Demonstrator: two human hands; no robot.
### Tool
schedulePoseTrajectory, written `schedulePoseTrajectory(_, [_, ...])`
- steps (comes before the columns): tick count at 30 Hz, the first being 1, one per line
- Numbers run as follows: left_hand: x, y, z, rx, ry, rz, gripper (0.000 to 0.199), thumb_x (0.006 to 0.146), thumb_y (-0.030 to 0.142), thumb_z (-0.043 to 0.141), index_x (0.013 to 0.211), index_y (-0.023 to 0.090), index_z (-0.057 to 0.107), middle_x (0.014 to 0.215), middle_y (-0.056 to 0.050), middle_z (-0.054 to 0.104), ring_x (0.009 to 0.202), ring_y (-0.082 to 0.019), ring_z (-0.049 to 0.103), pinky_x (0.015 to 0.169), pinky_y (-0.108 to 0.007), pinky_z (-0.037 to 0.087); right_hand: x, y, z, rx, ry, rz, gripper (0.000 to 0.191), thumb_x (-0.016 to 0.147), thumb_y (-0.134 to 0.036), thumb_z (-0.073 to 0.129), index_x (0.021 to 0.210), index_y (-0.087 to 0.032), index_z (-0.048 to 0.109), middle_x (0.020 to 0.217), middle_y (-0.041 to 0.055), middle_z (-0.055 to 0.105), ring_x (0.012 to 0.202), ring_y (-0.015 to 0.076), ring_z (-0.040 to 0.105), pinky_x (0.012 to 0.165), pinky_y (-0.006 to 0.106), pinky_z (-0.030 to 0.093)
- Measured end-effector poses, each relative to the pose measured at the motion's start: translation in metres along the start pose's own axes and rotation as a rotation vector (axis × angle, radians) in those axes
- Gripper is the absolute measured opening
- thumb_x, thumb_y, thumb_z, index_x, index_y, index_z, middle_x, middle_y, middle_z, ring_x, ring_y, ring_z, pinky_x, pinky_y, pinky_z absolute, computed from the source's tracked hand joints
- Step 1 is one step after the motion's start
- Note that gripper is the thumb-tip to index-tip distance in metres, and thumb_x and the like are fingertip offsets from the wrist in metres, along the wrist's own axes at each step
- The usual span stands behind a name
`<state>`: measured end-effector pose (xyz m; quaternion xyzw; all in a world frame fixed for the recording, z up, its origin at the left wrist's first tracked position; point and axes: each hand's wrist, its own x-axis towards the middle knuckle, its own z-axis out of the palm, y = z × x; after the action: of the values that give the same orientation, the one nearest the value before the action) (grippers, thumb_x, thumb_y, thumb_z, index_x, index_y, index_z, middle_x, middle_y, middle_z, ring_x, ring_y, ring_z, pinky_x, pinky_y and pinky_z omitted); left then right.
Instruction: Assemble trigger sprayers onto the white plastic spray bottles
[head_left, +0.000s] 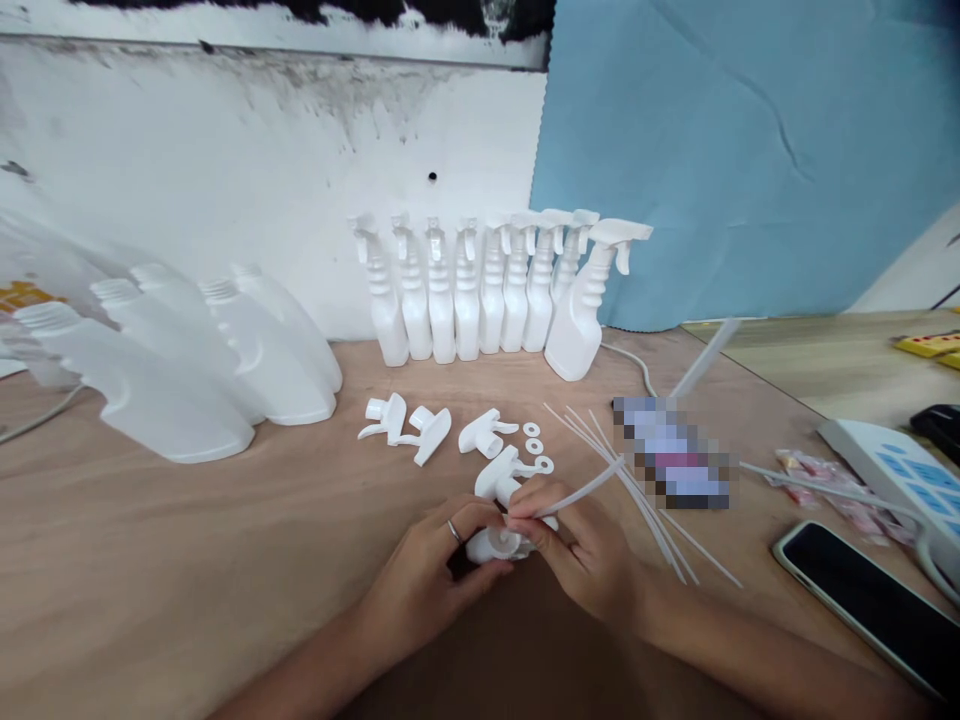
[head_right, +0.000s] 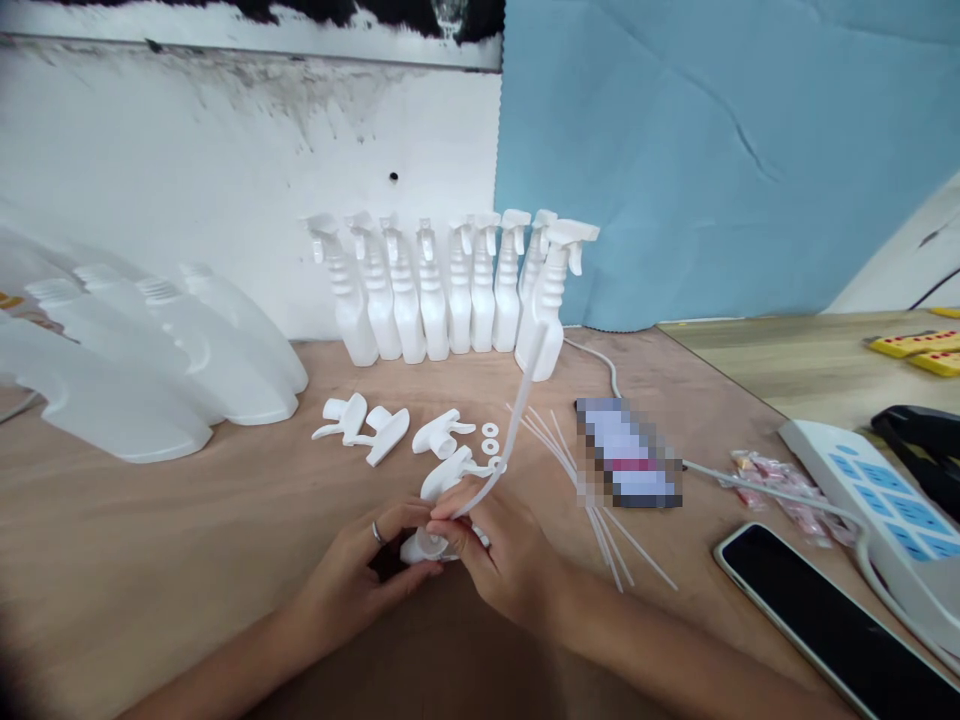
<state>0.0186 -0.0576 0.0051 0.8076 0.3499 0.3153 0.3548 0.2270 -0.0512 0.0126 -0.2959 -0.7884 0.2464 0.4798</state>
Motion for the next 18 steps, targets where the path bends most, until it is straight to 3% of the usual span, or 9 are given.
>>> schedulePoseTrajectory(7, [0.0002, -0.0018, 0.0008, 0.018, 0.011, -0.003, 0.027, 0.091, 0.027, 0.066, 0.117, 0.027, 0.059, 0.114, -0.002, 0.067, 0.105, -0.018, 0.063, 0.093, -0.030, 0.049, 0.0053, -0.0063, -0.0032, -0.021, -0.094, -0.047, 0.009, 0.099, -0.016, 0.051, 0.098, -0.023, 0.057, 0.089, 0.0045, 0.066, 0.087, 0.0182, 0.063, 0.079, 0.031, 0.052])
schedulePoseTrajectory(10, [0.0005, -0.0015, 0.0014, 0.007, 0.002, -0.028, 0.026, 0.090, 0.028, 0.066, 0.115, 0.027, 0.060, 0.111, -0.001, 0.068, 0.103, -0.018, 0.064, 0.091, -0.030, 0.049, 0.0075, -0.0071, -0.0030, -0.068, -0.129, 0.000, 0.007, 0.099, -0.018, 0.053, 0.095, -0.023, 0.056, 0.089, 0.0037, 0.064, 0.086, 0.0174, 0.060, 0.080, 0.030, 0.050])
schedulePoseTrajectory(15, [-0.0001, -0.0023, 0.0039, -0.125, 0.059, -0.140, 0.038, 0.087, 0.027, 0.069, 0.121, 0.027, 0.054, 0.106, 0.000, 0.070, 0.089, -0.015, 0.066, 0.074, -0.025, 0.051, 0.0051, -0.0047, 0.0004, -0.096, -0.129, 0.081, 0.007, 0.098, -0.019, 0.056, 0.092, -0.023, 0.055, 0.088, 0.0022, 0.060, 0.080, 0.0158, 0.058, 0.075, 0.028, 0.048])
schedulePoseTrajectory(18, [0.0002, -0.0020, 0.0042, -0.150, 0.057, -0.174, 0.041, 0.084, 0.026, 0.071, 0.122, 0.026, 0.055, 0.109, -0.001, 0.070, 0.093, -0.017, 0.067, 0.077, -0.026, 0.052, 0.0077, -0.0070, 0.0011, -0.070, -0.114, 0.086, 0.010, 0.098, -0.018, 0.055, 0.089, -0.022, 0.056, 0.087, 0.0024, 0.059, 0.080, 0.0160, 0.058, 0.075, 0.028, 0.047])
